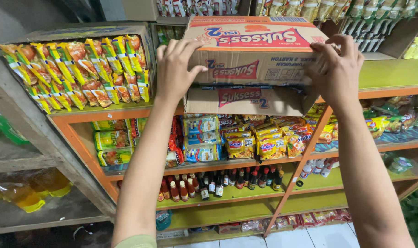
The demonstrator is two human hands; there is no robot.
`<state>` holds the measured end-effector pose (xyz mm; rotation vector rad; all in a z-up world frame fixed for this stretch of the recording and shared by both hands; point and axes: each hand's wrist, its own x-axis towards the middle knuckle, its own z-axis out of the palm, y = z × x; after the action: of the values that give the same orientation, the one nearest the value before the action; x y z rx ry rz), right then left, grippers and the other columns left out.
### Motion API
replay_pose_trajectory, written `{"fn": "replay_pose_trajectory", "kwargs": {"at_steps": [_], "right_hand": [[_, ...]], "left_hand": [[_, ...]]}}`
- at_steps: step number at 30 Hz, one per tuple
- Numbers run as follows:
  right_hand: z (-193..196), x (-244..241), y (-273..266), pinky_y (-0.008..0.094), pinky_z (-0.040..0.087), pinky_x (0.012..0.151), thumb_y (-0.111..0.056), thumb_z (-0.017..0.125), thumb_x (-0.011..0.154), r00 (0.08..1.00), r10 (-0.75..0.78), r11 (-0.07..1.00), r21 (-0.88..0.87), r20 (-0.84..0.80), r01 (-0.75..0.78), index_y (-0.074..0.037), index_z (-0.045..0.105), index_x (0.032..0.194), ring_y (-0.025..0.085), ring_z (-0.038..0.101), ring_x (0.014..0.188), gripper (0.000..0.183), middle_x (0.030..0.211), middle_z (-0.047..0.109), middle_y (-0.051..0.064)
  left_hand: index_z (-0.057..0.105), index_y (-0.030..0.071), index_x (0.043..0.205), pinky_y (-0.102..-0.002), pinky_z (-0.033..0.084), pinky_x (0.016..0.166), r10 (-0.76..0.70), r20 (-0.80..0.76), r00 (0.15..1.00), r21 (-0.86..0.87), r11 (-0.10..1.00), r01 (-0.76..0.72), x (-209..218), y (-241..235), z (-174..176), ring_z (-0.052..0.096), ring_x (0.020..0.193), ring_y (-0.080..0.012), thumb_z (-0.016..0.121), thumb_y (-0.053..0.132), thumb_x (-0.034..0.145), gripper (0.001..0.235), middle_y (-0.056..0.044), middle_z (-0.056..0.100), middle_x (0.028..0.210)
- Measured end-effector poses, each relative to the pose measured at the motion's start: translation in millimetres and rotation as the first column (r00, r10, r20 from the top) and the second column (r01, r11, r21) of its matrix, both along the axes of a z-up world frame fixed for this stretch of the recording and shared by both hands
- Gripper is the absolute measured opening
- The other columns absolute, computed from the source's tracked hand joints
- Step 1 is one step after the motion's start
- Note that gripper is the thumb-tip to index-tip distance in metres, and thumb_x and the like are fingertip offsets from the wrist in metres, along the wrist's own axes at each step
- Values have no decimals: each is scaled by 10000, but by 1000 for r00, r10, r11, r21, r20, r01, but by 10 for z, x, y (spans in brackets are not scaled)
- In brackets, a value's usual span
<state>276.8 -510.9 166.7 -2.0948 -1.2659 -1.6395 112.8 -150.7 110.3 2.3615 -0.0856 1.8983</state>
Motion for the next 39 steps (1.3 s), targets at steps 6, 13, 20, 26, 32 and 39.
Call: {"fn": "replay_pose_trajectory", "kwargs": {"at_steps": [6,13,20,26,32,39], "right_hand": [[-92,383,195,458,380,1101,-97,801,853,987,-107,994,36,120,103,-64,577,1202,289,582,1192,417,1149,585,86],[10,571,339,406,444,945,-145,694,1013,871,-212,975,38,444,218,-129,626,1141,250,572,1001,146,1019,583,51],[-33,528,467,465,419,1108,-100,739,987,978,-64,997,62,200,53,-100,637,1219,315,561,1147,253,1142,580,101],[-159,367,472,539,229,1318,-115,816,903,1000,9,996,92,26,-11,-110,429,1582,385,315,1539,781,1617,379,164],[-567,218,535,585,146,1301,-409,929,846,976,-68,996,-40,209,78,-227,326,1673,368,171,1605,1039,1744,253,109],[-255,210,643,609,174,1201,-352,983,720,983,-183,981,-61,-12,182,-283,303,1698,413,231,1571,1193,1715,285,168]], "left_hand": [[699,129,1245,-372,433,854,285,167,944,265,909,-322,262,7,54,572,1045,-218,777,138,859,394,-39,594,1053],[689,103,1103,-343,461,815,403,318,858,435,742,-510,612,158,131,558,922,-201,683,143,941,167,-45,596,1036],[684,106,1226,-380,451,920,398,211,893,204,875,-438,646,119,-16,564,1033,-223,731,133,954,278,-43,603,1072],[493,74,1521,-432,357,1196,202,217,955,37,976,-215,384,-52,-326,478,1384,-303,727,121,968,602,-140,552,1471],[707,84,1214,-349,530,1053,-131,-87,988,-116,986,120,564,-713,-1289,628,1183,-240,719,213,1019,235,-71,681,1238],[497,7,1400,-317,609,836,-842,41,538,-876,229,425,821,-1187,-1657,737,1030,-246,690,301,959,564,-171,723,1146]]}}
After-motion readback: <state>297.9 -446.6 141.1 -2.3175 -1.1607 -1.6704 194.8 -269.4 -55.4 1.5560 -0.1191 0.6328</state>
